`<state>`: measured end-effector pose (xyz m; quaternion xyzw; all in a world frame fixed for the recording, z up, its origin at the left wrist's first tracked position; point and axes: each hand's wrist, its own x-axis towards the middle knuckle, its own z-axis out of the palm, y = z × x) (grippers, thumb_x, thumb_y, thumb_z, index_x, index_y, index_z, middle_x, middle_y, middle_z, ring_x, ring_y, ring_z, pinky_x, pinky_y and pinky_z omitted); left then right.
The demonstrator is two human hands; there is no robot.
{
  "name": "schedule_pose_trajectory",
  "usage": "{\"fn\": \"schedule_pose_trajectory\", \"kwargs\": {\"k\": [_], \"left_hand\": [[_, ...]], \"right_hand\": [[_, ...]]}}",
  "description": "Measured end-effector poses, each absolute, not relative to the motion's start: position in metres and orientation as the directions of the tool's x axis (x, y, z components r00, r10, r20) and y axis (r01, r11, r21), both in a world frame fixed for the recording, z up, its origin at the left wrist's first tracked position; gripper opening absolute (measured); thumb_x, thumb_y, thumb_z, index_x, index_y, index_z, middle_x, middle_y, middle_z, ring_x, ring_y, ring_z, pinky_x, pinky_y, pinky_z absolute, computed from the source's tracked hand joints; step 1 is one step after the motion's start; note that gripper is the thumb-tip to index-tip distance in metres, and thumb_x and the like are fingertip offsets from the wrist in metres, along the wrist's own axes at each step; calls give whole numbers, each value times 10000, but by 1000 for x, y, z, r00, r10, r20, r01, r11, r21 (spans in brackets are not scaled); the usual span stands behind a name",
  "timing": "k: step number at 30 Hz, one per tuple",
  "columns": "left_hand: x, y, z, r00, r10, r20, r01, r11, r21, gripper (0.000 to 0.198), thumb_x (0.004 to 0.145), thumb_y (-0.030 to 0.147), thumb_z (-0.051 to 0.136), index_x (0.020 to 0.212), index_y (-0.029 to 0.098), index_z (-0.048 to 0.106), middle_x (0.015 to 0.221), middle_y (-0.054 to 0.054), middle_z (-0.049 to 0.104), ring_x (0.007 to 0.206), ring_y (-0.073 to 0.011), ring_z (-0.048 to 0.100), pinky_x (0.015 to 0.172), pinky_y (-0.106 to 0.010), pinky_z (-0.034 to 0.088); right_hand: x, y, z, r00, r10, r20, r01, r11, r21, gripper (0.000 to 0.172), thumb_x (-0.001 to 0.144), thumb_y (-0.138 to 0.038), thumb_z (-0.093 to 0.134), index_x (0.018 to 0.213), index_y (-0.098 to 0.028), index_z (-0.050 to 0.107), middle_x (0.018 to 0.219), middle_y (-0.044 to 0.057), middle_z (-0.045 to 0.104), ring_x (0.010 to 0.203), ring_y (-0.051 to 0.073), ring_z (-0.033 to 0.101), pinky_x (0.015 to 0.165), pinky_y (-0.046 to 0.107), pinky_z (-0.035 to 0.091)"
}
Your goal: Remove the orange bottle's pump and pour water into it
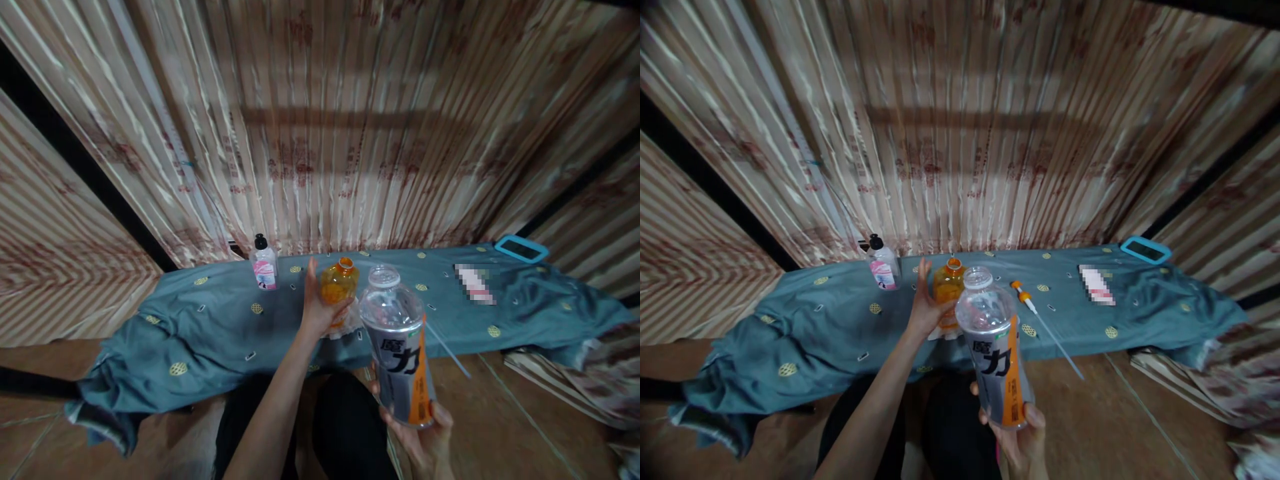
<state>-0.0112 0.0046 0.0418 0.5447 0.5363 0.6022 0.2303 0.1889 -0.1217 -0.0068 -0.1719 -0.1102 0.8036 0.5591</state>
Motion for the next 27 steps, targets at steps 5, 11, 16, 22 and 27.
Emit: {"fn": "schedule_pose_trajectory", "kwargs": {"k": [5, 11, 16, 22, 27], "left_hand": [[-6, 10, 37, -246, 908, 338, 218, -288, 933, 725, 564, 193, 781, 1215, 208, 463, 1178, -93, 608, 1066, -255, 606, 943, -413, 484], [-3, 10, 35, -262, 907, 330, 246, -268, 932, 568, 580, 173, 750, 1095, 200, 511, 1027, -46, 648, 982, -225, 634, 887, -394, 513], [-3, 7, 29, -252, 900, 357, 260, -292, 920, 592, 581, 174, 744, 1115, 198, 490, 1045, -51, 637, 983, -222, 626, 899, -392, 507], [-5, 1, 30, -260, 896, 360, 315, -274, 909, 672, 565, 155, 757, 1165, 216, 460, 1130, -67, 606, 1059, -247, 594, 950, -434, 473], [-3, -3, 32, -242, 908, 341, 297, -266, 917, 696, 580, 168, 768, 1196, 194, 445, 1154, -95, 600, 1112, -266, 568, 977, -450, 456]], "right_hand": [[187, -112, -3, -286, 937, -201, -850, -345, -397, 655, 550, -337, 804, 1177, -311, 618, 925, 71, 757, 816, 315, 705, 546, 359, 590], [181, -107, -2, -259, 930, -260, -838, -350, -419, 598, 540, -328, 803, 1119, -305, 653, 905, 66, 770, 778, 298, 721, 552, 342, 603], [185, -111, -7, -237, 924, -301, -803, -360, -475, 556, 534, -332, 818, 1066, -240, 681, 1014, 109, 750, 861, 336, 710, 582, 341, 606], [189, -119, -3, -227, 916, -332, -815, -365, -450, 764, 568, -328, 793, 1277, -359, 510, 1014, 46, 750, 881, 294, 708, 604, 330, 598], [193, -125, 4, -199, 908, -367, -813, -363, -456, 771, 532, -318, 808, 1256, -329, 541, 1015, 73, 746, 869, 310, 707, 568, 337, 601]]}}
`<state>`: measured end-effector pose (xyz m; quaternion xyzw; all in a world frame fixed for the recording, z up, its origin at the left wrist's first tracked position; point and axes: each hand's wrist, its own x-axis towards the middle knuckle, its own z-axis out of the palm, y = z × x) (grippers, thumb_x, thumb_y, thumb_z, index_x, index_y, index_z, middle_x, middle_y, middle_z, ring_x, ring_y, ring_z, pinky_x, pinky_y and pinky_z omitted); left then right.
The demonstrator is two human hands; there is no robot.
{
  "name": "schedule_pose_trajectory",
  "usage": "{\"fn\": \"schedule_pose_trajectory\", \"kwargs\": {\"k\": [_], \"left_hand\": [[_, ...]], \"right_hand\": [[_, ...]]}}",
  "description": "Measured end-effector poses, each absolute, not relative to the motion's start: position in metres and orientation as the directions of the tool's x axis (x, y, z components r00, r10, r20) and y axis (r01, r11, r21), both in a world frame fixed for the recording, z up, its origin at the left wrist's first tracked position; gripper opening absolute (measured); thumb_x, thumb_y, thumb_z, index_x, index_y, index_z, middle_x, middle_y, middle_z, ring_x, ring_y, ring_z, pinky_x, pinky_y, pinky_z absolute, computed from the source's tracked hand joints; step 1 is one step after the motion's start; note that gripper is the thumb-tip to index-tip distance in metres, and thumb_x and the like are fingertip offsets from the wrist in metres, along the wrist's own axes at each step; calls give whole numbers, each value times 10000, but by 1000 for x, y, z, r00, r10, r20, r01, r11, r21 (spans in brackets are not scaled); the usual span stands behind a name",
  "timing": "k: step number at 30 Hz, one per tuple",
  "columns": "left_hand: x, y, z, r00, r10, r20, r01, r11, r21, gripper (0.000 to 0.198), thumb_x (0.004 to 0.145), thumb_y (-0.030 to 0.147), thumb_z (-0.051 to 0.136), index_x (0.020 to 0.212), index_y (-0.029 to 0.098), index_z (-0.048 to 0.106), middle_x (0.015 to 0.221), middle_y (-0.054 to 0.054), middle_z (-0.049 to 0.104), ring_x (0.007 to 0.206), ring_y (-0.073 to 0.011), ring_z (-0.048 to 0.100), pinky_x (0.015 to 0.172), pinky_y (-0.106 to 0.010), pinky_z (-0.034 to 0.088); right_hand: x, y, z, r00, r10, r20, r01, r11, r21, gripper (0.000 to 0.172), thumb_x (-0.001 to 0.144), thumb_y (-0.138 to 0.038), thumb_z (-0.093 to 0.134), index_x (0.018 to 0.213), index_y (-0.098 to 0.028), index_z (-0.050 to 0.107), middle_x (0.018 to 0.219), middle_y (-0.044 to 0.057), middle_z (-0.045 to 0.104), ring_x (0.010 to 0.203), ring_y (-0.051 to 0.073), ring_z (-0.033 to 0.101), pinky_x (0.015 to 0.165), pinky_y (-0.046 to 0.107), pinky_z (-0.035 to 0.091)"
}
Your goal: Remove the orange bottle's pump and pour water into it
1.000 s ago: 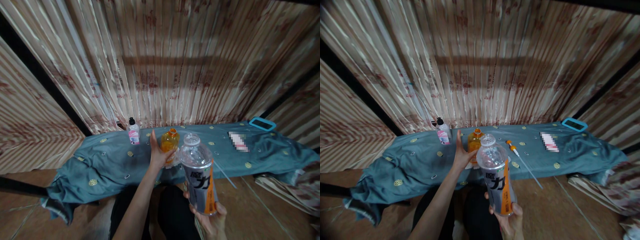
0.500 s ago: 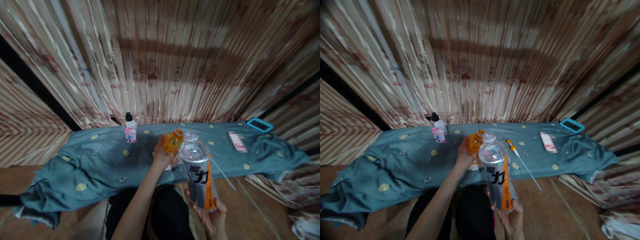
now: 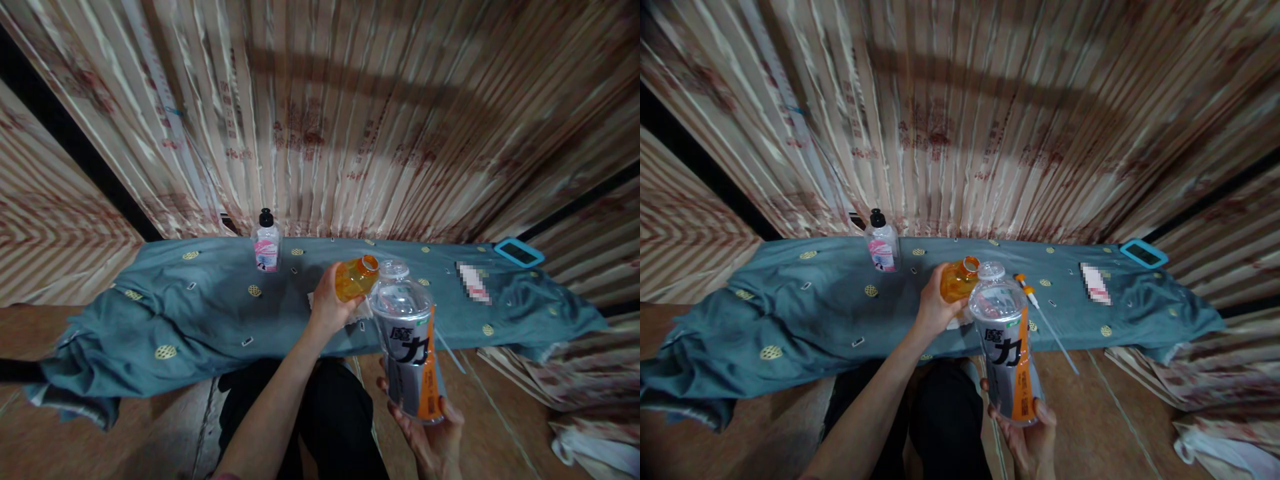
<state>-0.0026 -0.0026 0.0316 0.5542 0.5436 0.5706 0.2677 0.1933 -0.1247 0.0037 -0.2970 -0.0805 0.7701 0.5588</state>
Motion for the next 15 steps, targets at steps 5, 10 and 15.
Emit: {"fn": "schedule_pose_trajectory", "kwargs": {"k": [5, 10, 15], "left_hand": [[-1, -2, 33, -228, 917, 329, 304, -254, 918, 703, 578, 162, 771, 1202, 180, 450, 1181, -109, 588, 1111, -265, 568, 978, -445, 457], [-1, -2, 32, -213, 910, 355, 305, -283, 910, 697, 586, 173, 767, 1207, 190, 452, 1178, -100, 588, 1113, -264, 566, 978, -438, 459], [-2, 0, 32, -211, 909, 360, 309, -287, 907, 691, 587, 181, 767, 1205, 195, 457, 1181, -96, 585, 1123, -267, 561, 987, -440, 453]], "right_hand": [[203, -129, 6, -191, 906, -377, -806, -364, -466, 652, 568, -290, 800, 1186, -329, 596, 1061, 84, 733, 915, 322, 697, 601, 344, 604], [205, -133, 13, -99, 916, -388, -814, -299, -498, 743, 575, -319, 786, 1266, -362, 519, 1063, 62, 740, 854, 317, 715, 512, 335, 604], [208, -136, 27, -59, 902, -428, -761, -318, -565, 724, 600, -332, 785, 1275, -324, 524, 986, 48, 766, 845, 328, 717, 602, 389, 614]]}}
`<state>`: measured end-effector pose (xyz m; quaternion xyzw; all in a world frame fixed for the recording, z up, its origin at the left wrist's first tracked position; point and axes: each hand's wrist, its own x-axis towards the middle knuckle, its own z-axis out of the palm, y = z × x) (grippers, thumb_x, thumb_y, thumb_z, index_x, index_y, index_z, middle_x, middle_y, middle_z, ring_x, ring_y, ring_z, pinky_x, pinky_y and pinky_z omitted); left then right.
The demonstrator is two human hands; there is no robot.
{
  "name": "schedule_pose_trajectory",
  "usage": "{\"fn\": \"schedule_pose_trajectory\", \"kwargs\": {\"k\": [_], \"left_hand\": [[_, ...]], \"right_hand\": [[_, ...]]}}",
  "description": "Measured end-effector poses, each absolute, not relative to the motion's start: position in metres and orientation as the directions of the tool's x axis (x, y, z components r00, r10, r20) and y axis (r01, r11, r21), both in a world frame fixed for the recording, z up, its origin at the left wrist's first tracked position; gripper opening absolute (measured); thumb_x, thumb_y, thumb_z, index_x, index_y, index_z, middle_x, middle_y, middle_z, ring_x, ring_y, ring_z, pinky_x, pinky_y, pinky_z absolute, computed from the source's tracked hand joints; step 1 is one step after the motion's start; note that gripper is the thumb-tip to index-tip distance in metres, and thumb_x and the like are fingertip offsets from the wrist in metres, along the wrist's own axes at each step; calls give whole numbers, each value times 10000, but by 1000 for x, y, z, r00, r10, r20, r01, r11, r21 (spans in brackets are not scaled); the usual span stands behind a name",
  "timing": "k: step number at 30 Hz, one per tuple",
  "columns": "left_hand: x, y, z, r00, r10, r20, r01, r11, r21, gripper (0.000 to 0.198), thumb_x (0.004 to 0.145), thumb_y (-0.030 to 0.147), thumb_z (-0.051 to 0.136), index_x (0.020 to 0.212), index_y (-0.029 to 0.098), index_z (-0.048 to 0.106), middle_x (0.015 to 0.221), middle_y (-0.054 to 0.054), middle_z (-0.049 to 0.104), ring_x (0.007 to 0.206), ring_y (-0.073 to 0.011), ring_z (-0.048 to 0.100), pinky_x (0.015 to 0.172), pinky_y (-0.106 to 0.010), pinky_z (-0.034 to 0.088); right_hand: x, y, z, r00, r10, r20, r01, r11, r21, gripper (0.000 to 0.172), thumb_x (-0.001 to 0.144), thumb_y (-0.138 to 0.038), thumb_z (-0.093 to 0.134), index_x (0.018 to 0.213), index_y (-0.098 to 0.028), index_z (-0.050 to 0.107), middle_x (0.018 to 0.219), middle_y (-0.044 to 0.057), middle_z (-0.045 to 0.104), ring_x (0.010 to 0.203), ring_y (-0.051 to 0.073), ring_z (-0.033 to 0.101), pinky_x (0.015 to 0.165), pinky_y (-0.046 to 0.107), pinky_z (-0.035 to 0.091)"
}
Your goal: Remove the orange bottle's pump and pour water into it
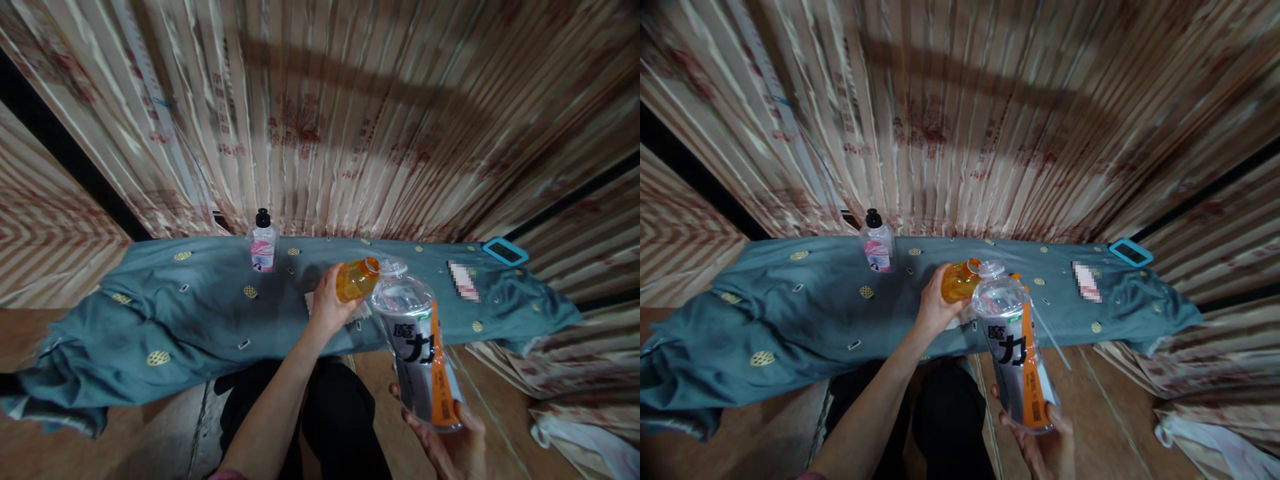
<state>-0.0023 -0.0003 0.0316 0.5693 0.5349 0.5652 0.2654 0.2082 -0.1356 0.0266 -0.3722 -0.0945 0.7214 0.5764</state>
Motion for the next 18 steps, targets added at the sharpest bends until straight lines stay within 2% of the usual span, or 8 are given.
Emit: {"fn": "schedule_pose_trajectory", "kwargs": {"k": [5, 11, 15, 18], "left_hand": [[-3, 1, 31, -223, 908, 355, 290, -286, 913, 709, 584, 181, 767, 1217, 208, 450, 1179, -86, 582, 1105, -260, 572, 981, -435, 458], [-4, 1, 30, -219, 913, 345, 288, -278, 916, 707, 588, 182, 763, 1220, 207, 447, 1176, -83, 583, 1084, -253, 581, 980, -431, 459], [-4, 1, 29, -212, 911, 353, 301, -283, 911, 710, 590, 184, 763, 1223, 199, 441, 1177, -90, 581, 1088, -252, 577, 983, -429, 457], [-5, 1, 30, -206, 912, 354, 299, -286, 910, 707, 590, 191, 765, 1219, 214, 444, 1170, -78, 583, 1085, -247, 579, 982, -427, 458]], "right_hand": [[219, -137, 26, -79, 900, -430, -737, -343, -583, 553, 625, -357, 760, 1158, -280, 632, 985, 76, 763, 862, 361, 707, 600, 430, 607], [221, -138, 25, -50, 873, -485, -761, -348, -548, 433, 610, -339, 768, 1035, -298, 698, 983, 91, 762, 857, 368, 708, 607, 454, 605], [222, -139, 29, -51, 874, -483, -751, -352, -559, 389, 611, -353, 765, 989, -273, 721, 970, 111, 764, 847, 362, 712, 609, 435, 607], [226, -141, 31, -20, 882, -471, -720, -340, -605, 434, 633, -380, 748, 1049, -266, 699, 990, 114, 760, 873, 381, 704, 604, 436, 607]]}}
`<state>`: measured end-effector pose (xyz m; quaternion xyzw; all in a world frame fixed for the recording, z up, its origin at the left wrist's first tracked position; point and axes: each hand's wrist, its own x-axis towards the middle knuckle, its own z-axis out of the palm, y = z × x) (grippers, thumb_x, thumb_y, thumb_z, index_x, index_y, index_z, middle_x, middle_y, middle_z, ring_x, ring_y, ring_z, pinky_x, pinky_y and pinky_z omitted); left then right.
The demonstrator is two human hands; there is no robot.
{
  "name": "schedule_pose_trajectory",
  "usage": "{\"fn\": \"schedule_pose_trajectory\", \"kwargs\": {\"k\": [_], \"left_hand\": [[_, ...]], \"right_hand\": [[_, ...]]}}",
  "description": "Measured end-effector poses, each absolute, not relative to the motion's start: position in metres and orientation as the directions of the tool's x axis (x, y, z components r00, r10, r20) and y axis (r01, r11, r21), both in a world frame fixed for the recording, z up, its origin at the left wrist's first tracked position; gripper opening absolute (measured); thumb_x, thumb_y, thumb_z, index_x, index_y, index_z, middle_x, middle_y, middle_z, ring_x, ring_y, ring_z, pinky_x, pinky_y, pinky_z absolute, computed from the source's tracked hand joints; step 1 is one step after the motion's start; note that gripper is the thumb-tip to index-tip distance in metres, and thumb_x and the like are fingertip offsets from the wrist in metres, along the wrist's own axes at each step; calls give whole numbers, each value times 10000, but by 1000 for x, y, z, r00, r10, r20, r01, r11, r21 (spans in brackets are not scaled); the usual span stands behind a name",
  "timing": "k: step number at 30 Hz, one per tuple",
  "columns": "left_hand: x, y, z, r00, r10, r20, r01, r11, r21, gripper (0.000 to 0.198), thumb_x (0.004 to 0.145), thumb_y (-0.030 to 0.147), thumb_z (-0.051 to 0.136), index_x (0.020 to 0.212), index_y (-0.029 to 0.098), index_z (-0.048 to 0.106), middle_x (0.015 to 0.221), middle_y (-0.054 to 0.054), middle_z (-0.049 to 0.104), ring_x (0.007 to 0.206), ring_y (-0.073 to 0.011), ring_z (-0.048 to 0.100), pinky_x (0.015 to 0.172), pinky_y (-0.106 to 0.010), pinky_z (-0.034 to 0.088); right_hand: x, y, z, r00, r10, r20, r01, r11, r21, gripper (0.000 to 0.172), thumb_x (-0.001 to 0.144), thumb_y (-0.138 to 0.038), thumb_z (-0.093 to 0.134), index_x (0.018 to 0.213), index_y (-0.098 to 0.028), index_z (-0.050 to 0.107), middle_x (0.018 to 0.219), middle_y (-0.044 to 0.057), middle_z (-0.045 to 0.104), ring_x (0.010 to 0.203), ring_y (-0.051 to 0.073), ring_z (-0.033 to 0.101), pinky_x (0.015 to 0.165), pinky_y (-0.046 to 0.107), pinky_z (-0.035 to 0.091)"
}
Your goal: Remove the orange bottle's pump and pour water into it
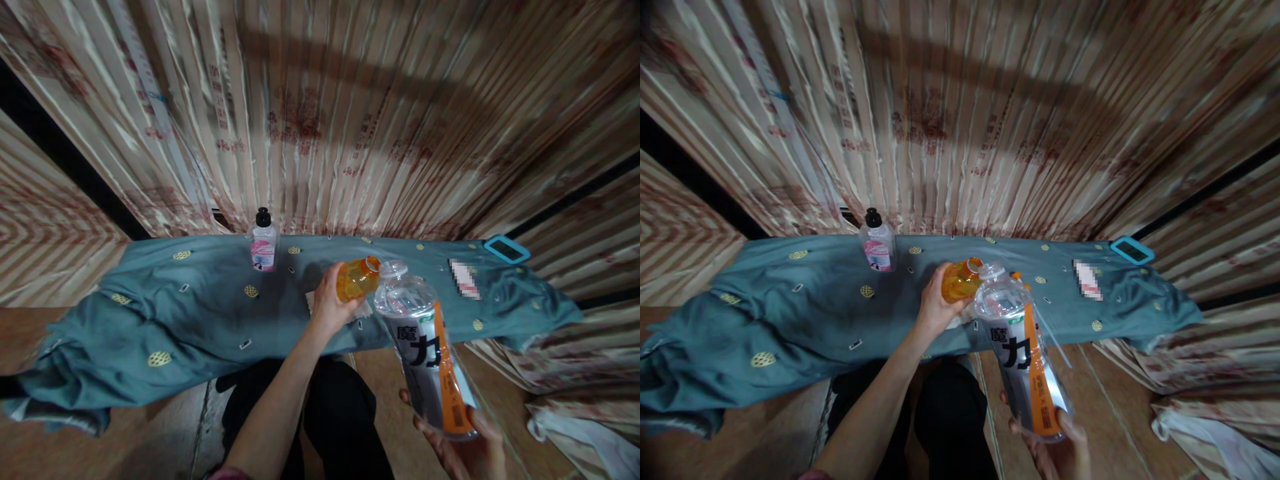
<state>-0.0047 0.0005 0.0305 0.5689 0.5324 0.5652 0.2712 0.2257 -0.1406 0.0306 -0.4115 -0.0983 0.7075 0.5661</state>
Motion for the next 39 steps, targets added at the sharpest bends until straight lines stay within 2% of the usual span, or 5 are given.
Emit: {"fn": "schedule_pose_trajectory", "kwargs": {"k": [4, 20, 29, 33, 39], "left_hand": [[-6, 1, 32, -187, 913, 362, 308, -295, 904, 689, 600, 197, 755, 1213, 210, 441, 1171, -80, 581, 1086, -245, 580, 975, -419, 464], [-9, 2, 33, -161, 925, 345, 270, -295, 917, 670, 598, 178, 737, 1195, 190, 433, 1174, -93, 586, 1105, -253, 576, 972, -424, 465], [-9, 4, 30, -175, 928, 329, 264, -278, 924, 683, 583, 177, 759, 1187, 191, 441, 1167, -93, 593, 1100, -253, 578, 965, -425, 467], [-11, 4, 30, -176, 929, 327, 290, -268, 919, 704, 559, 158, 774, 1180, 199, 444, 1151, -84, 601, 1088, -248, 585, 961, -418, 469], [-14, 6, 29, -161, 929, 334, 326, -269, 906, 697, 559, 138, 751, 1173, 222, 431, 1112, -52, 614, 1018, -220, 619, 904, -379, 503]], "right_hand": [[231, -143, 34, 7, 881, -472, -665, -349, -661, 437, 639, -397, 744, 1036, -219, 706, 992, 151, 754, 881, 399, 698, 609, 449, 606], [225, -150, 53, 55, 881, -470, -679, -312, -664, 287, 614, -346, 804, 876, -245, 748, 888, 104, 778, 800, 322, 726, 655, 441, 618], [250, -162, 29, 8, 897, -442, -630, -339, -699, 402, 635, -371, 764, 1019, -263, 717, 1023, 110, 752, 996, 386, 659, 812, 569, 543], [246, -162, 30, -4, 902, -432, -558, -361, -748, 622, 656, -408, 733, 1238, -248, 582, 1094, 116, 725, 1082, 404, 607, 871, 594, 496], [248, -161, 14, -24, 915, -402, -604, -334, -724, 550, 688, -361, 727, 1216, -289, 595, 998, 83, 762, 885, 338, 704, 803, 511, 550]]}}
